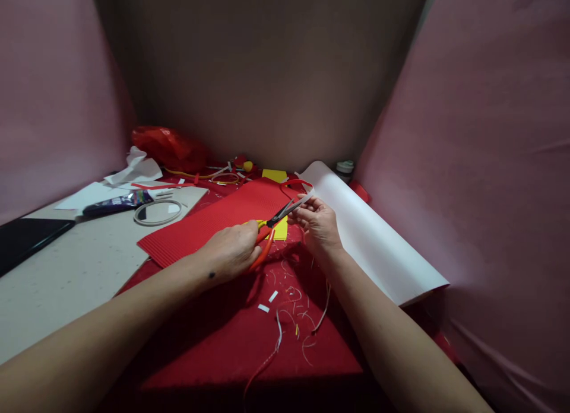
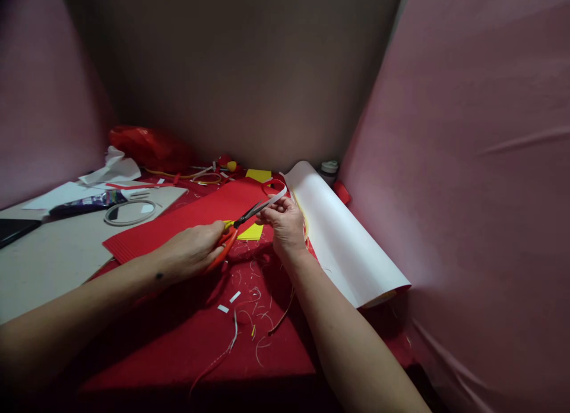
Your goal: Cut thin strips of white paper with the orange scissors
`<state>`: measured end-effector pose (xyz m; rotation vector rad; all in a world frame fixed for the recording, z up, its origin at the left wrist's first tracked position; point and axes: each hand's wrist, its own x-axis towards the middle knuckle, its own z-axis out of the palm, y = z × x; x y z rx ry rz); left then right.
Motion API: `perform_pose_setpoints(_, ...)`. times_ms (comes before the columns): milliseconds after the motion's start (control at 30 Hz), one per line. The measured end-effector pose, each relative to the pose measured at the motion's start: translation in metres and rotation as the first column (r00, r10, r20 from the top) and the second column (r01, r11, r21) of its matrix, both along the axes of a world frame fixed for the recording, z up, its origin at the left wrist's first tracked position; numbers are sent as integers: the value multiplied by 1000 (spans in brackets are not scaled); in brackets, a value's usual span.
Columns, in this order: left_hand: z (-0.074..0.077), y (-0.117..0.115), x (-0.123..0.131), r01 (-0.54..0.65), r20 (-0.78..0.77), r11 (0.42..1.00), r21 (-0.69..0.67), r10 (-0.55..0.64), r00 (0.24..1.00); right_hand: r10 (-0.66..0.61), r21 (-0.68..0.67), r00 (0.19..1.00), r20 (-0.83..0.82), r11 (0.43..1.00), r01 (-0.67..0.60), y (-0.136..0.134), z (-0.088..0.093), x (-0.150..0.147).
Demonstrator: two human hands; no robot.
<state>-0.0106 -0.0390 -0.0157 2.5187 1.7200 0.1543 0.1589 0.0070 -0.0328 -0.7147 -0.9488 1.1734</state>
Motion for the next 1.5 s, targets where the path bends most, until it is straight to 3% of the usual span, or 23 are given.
perform_pose_setpoints(667, -4, 7, -5, -15, -88, 999, 34, 18, 996, 30, 6, 999, -27, 1000, -29, 1, -2, 0)
perform_pose_setpoints(900, 4, 2, -2, -25, -110, 999, 29, 28, 994, 20, -22, 1000, -19, 1000, -21, 0, -1, -1)
perform_pose_setpoints(1300, 9, 2, -3, -19, -114, 1000, 12, 21, 993, 52, 14, 997, 51, 999, -52, 3, 0, 9)
perform_pose_setpoints(1500, 4, 4, -5, -30, -81, 999, -20, 28, 996, 66, 78, 998, 8, 995, -67, 1, 0, 6)
